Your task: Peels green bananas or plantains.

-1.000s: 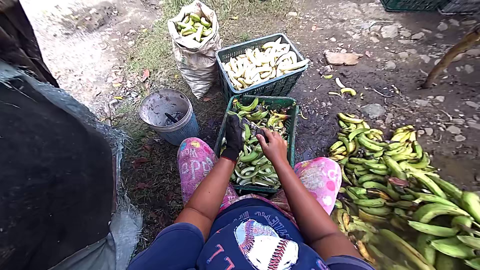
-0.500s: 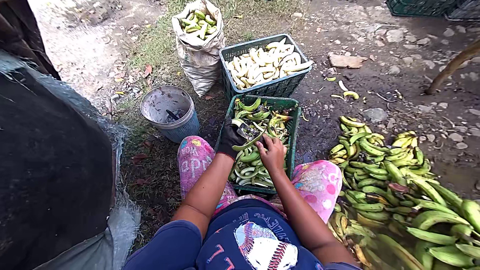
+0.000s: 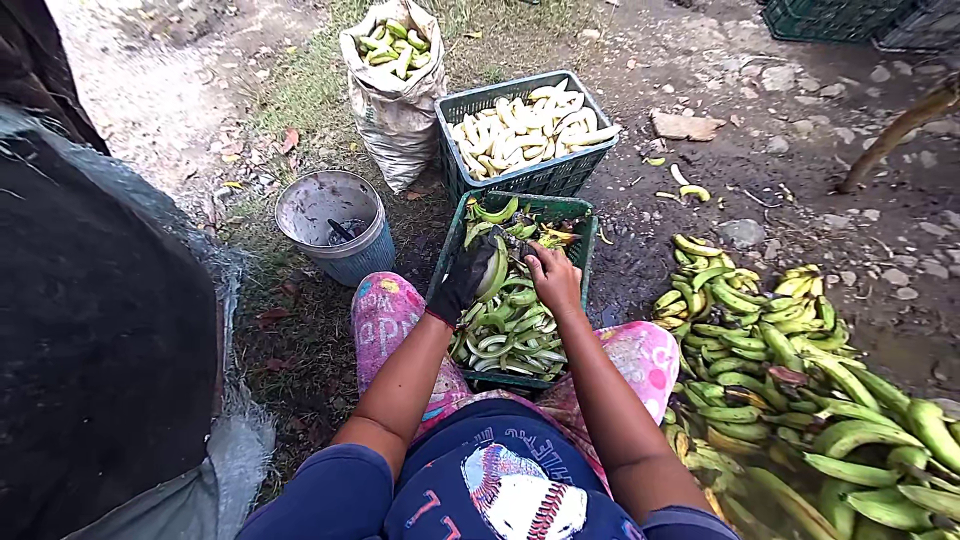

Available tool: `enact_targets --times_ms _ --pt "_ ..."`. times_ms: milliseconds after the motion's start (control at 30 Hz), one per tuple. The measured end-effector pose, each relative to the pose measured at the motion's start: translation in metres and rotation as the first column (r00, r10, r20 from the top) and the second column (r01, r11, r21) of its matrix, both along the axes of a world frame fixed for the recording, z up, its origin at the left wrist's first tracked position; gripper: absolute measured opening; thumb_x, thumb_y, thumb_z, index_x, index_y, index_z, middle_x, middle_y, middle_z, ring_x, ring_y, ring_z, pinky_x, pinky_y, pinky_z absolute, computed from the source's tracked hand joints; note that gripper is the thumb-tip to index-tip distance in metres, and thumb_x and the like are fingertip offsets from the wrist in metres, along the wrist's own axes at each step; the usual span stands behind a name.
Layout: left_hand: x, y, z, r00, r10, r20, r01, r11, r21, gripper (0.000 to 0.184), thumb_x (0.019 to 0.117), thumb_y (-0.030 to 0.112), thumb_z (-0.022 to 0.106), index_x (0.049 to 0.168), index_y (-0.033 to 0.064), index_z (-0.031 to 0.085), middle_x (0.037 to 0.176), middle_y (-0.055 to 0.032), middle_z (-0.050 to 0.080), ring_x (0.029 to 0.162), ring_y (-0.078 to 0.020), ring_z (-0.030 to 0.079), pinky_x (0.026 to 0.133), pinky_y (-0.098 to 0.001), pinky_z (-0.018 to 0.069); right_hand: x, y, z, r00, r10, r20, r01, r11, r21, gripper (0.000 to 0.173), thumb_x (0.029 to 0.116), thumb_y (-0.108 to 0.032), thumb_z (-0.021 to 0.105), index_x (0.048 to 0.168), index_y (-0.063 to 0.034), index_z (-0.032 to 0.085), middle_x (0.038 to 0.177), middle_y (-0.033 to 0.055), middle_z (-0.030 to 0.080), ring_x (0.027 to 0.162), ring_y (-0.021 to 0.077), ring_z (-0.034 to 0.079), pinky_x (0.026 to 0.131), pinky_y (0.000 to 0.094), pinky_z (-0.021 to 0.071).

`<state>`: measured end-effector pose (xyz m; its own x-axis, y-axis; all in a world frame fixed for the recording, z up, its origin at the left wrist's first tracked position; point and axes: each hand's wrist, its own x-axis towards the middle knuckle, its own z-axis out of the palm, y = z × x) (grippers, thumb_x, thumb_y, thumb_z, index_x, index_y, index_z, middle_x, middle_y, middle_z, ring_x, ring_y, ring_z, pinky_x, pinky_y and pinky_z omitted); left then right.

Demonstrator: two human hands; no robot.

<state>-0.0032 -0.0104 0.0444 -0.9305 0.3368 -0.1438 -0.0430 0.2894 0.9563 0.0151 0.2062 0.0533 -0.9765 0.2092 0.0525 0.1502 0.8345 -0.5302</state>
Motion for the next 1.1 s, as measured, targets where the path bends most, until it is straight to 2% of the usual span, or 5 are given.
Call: enact_targets --times_ms 267,600,767,867,1100 --pt "-0.001 -0.003 -0.014 0.998 -0.059 -0.024 0.058 0.996 -0.061 0.040 0.1084 0.027 0.045 0.145 0.0123 0.052 0.141 -0.0142 0.058 0.123 -0.0273 0.059 0.100 -0.0514 0.0498 0.001 -0.007 -0.006 0.991 -0.096 0.096 0.104 0.992 -0.078 0.052 0.1079 -0.057 0.036 0.138 -0.0263 0.064 0.126 0.0188 0.067 0.118 0.0415 0.061 0.092 0.0694 0.0443" --pt "-0.028 0.021 -0.038 0.805 -0.321 0.499 -0.205 0.638 0.742 0.048 0.1037 0.059 0.035 0.102 0.0204 0.063 0.078 0.0003 0.061 0.064 -0.0113 0.060 0.053 -0.0298 0.0523 0.041 -0.001 -0.035 0.971 0.109 -0.213 -0.098 0.993 0.060 0.053 0.1006 -0.055 0.053 0.139 -0.0208 0.065 0.111 0.0189 0.066 0.101 0.0388 0.064 0.085 0.0611 0.0478" --pt "0.001 0.016 -0.005 0.881 -0.158 0.446 -0.215 0.706 0.675 0.032 0.1073 0.043 0.039 0.111 0.0203 0.061 0.091 0.0023 0.063 0.079 -0.0070 0.061 0.068 -0.0258 0.0526 0.042 0.007 -0.033 0.915 0.214 -0.342 -0.189 0.976 0.105 0.052 0.1000 -0.053 0.055 0.137 -0.0179 0.067 0.109 0.0184 0.066 0.098 0.0368 0.064 0.084 0.0588 0.0481" --pt "-0.026 0.032 -0.004 0.666 -0.165 0.728 -0.582 0.496 0.645 0.044 0.1072 0.042 0.025 0.086 0.0179 0.055 0.068 0.0024 0.055 0.057 -0.0081 0.055 0.052 -0.0240 0.0492 0.047 0.005 -0.035 0.859 0.196 -0.473 -0.192 0.980 0.057 0.055 0.1012 -0.054 0.048 0.134 -0.0155 0.068 0.108 0.0161 0.066 0.097 0.0329 0.064 0.084 0.0552 0.0480" --pt "-0.030 0.042 -0.019 0.616 -0.173 0.768 -0.641 0.456 0.617 0.040 0.1090 0.040 0.024 0.094 0.0166 0.052 0.070 0.0020 0.052 0.056 -0.0076 0.051 0.049 -0.0229 0.0463 0.050 0.000 -0.063 0.966 0.184 -0.182 -0.186 0.983 0.006 0.052 0.0990 -0.056 0.056 0.134 -0.0208 0.069 0.109 0.0179 0.067 0.099 0.0372 0.065 0.087 0.0607 0.0483"
